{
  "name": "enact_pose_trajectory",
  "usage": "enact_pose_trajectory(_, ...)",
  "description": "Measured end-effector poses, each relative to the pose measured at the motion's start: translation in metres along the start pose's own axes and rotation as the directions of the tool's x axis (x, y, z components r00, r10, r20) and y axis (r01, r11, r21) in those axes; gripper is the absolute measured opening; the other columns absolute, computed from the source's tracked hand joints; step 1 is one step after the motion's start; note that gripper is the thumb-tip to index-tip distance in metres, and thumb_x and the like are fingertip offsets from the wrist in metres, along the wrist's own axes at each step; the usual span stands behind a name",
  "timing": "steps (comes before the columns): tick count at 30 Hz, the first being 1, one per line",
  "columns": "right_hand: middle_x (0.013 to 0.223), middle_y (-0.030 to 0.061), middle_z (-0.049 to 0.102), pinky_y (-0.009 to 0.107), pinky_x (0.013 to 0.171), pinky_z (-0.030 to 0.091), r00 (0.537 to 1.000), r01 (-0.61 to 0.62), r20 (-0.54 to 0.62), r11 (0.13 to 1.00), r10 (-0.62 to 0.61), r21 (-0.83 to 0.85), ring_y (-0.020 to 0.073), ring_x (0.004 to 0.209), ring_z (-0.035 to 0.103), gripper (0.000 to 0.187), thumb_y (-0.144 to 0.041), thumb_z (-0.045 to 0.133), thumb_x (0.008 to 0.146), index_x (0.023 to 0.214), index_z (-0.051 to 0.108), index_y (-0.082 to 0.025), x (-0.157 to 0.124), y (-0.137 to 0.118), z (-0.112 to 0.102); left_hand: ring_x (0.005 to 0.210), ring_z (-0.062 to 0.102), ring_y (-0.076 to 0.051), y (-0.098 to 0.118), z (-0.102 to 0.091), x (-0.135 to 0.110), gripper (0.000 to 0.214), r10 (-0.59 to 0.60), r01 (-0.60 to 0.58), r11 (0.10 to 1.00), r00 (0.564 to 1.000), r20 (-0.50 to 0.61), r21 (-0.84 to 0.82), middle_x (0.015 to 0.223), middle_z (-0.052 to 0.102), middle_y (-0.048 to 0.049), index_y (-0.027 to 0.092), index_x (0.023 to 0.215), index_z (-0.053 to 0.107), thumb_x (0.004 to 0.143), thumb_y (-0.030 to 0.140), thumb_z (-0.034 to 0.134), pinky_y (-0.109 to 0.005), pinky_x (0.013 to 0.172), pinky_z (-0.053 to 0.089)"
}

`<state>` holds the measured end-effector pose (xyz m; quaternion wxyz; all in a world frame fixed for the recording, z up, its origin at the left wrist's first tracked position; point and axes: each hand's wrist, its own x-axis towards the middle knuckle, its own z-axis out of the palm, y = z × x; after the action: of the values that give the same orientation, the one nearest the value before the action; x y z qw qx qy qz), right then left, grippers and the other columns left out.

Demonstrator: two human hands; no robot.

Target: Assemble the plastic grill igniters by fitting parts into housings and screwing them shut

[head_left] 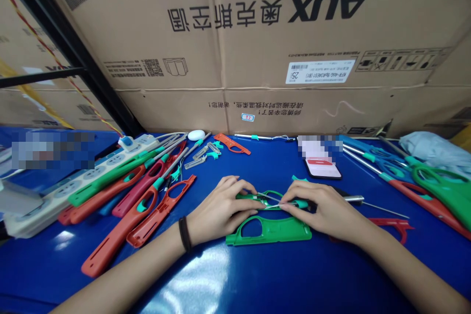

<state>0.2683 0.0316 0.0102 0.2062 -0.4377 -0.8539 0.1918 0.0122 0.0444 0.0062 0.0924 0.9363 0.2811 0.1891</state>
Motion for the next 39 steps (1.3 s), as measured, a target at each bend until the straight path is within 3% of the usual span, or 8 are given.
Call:
enact_pose_trajectory(3,0.089,-0.0027,0.067,0.026,0.069,0.045,0.999,-0.014,-0.040,1.000,0.015,0.021,0.0133,0.074,0.061,0.012,-0.034,0.054,0.089,0.093,0.063,-0.027,-0.0001,-0.0008,0.0005,0.103,0.049,-0.020,0.0002,0.0001,0.0001,0.025,0.002,-0.002,1.000,1.000,0.002,0.004,0.111,0.057,-0.0062,0.029,0.113,0.065,0.093,0.026,0.051,-0.037,0.094,0.035)
enact_pose_trajectory(9,0.084,-0.0055,0.068,0.025,0.065,0.044,0.999,0.016,-0.036,1.000,-0.016,0.005,0.0110,0.068,0.059,0.010,-0.027,0.054,0.088,0.086,0.064,-0.028,-0.0007,-0.0030,-0.0008,0.103,0.049,-0.020,-0.0003,0.0001,0.0003,0.025,-0.003,0.003,1.000,1.000,0.004,-0.005,0.111,0.057,-0.0059,0.029,0.113,0.065,0.093,0.026,0.051,-0.037,0.095,0.034)
enact_pose_trajectory(15,0.082,-0.0046,0.068,0.030,0.071,0.044,1.000,-0.019,-0.022,0.999,0.018,-0.045,0.0137,0.072,0.062,0.012,-0.032,0.053,0.088,0.085,0.064,-0.027,0.0006,0.0000,0.0008,0.102,0.049,-0.021,0.0006,0.0001,0.0003,0.025,0.004,-0.004,1.000,1.000,-0.003,-0.003,0.111,0.057,-0.0060,0.029,0.113,0.065,0.093,0.025,0.050,-0.037,0.094,0.035)
enact_pose_trajectory(21,0.077,-0.0027,0.067,0.028,0.061,0.043,0.999,-0.047,0.002,0.998,0.048,-0.035,0.0139,0.067,0.061,0.014,-0.030,0.054,0.086,0.080,0.066,-0.026,0.0014,-0.0029,-0.0001,0.102,0.048,-0.020,0.0013,0.0004,-0.0003,0.023,-0.010,0.010,1.000,1.000,-0.009,-0.008,0.111,0.057,-0.0054,0.028,0.111,0.065,0.093,0.025,0.050,-0.036,0.092,0.036)
enact_pose_trajectory(30,0.080,-0.0029,0.069,0.028,0.064,0.045,0.997,-0.075,-0.004,0.993,0.075,-0.095,0.0161,0.071,0.064,0.012,-0.025,0.055,0.083,0.080,0.066,-0.027,0.0019,-0.0049,-0.0005,0.099,0.047,-0.020,0.0041,0.0009,0.0007,0.020,-0.046,0.048,0.998,0.997,0.054,-0.037,0.117,0.055,-0.0065,0.023,0.109,0.060,0.094,0.023,0.046,-0.036,0.090,0.036)
enact_pose_trajectory(39,0.078,-0.0033,0.067,0.025,0.062,0.044,0.987,-0.159,-0.014,0.987,0.159,-0.012,0.0140,0.071,0.063,0.008,-0.026,0.056,0.080,0.082,0.064,-0.027,0.0039,-0.0049,0.0039,0.100,0.046,-0.021,0.0049,-0.0014,0.0018,0.020,-0.051,0.054,0.998,0.996,0.067,-0.042,0.117,0.055,-0.0059,0.024,0.109,0.061,0.094,0.023,0.047,-0.037,0.092,0.034)
